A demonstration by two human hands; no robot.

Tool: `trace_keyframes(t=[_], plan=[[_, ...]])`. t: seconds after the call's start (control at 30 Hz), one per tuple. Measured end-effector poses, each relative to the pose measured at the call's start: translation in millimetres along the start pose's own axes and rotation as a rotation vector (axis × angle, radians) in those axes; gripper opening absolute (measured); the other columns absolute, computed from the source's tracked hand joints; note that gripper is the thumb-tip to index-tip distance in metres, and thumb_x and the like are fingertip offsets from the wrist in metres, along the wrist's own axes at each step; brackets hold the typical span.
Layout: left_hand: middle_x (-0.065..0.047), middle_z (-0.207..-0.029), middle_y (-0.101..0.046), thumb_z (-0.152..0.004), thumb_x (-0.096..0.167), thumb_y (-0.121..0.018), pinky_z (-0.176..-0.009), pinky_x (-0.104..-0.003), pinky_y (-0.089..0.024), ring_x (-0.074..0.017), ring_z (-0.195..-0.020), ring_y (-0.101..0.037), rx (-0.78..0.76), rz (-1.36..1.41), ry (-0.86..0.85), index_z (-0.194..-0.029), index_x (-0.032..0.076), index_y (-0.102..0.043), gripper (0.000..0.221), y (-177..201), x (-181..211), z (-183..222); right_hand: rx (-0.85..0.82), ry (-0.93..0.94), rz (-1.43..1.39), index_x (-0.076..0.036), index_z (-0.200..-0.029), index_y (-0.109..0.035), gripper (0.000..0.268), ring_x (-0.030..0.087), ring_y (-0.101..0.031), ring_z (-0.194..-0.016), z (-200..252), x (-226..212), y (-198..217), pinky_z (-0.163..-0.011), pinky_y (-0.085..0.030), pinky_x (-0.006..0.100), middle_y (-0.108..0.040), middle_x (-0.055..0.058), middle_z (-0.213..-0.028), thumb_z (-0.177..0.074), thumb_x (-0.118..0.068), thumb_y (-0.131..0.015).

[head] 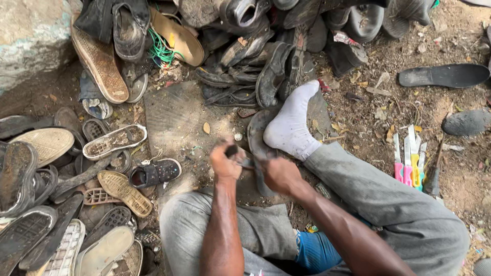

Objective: The person uses a knife and adhesive to repair the soles and straps of various shoes and sandals, trimming excess material and pressing parts together by hand.

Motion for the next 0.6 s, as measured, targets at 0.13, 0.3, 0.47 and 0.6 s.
trace_keyframes(t=[0.13, 0.3, 0.47, 0.6], plan=[[-0.005, -0.075, -0.061, -0.083, 0.017, -0.075, -0.042, -0.028, -0.043, -0.0139, -0.047, -0.053, 0.101, -0.088, 0.015, -0.086, 0.007, -0.065, 0.015, 11.0, 12.2, 2.1, -0.093, -0.08, 0.066, -0.033, -0.152, -0.042, 0.057, 0.041, -0.069, -0.067, 66.9, 13.8, 1.1, -0.062, -0.055, 0.056, -0.072, 0.02, -0.075, -0.096, -0.023, -0.043], [-0.013, -0.082, -0.062, -0.086, 0.023, -0.074, -0.044, -0.035, -0.048, -0.0229, -0.055, -0.065, 0.083, -0.28, 0.045, -0.088, 0.004, -0.068, 0.02, 17.1, -13.2, 27.2, -0.073, -0.159, 0.027, -0.036, -0.151, -0.044, 0.054, 0.041, -0.069, -0.065, 67.0, 11.9, -3.7, -0.061, -0.055, 0.056, -0.07, 0.021, -0.074, -0.099, -0.024, -0.039], [-0.01, -0.078, -0.059, -0.093, 0.022, -0.071, -0.051, -0.033, -0.048, -0.0227, -0.06, -0.06, -0.068, 0.01, -0.015, -0.091, 0.004, -0.065, 0.019, 22.2, 7.1, 22.0, 0.033, -0.036, 0.044, -0.017, -0.101, -0.076, 0.026, 0.039, -0.071, -0.073, 16.0, -8.8, -22.4, -0.067, -0.057, 0.053, -0.072, 0.018, -0.081, -0.095, -0.024, -0.051], [-0.005, -0.098, -0.062, -0.1, 0.028, -0.064, -0.066, -0.034, -0.054, -0.0171, -0.076, -0.066, 0.365, 0.021, -0.259, -0.113, 0.004, -0.059, 0.028, 75.0, 80.9, 10.3, -0.084, -0.132, 0.045, -0.028, -0.129, -0.072, 0.052, 0.038, -0.072, -0.082, 133.3, 57.9, -54.4, -0.074, -0.056, 0.052, -0.073, 0.02, -0.091, -0.082, -0.009, -0.06]])
Point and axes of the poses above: each hand's wrist, its own z-axis away from the middle knuckle, its own y-axis out of the back of the hand, x = y × z, the point moved 9 cm from there along -z, towards the middle knuckle
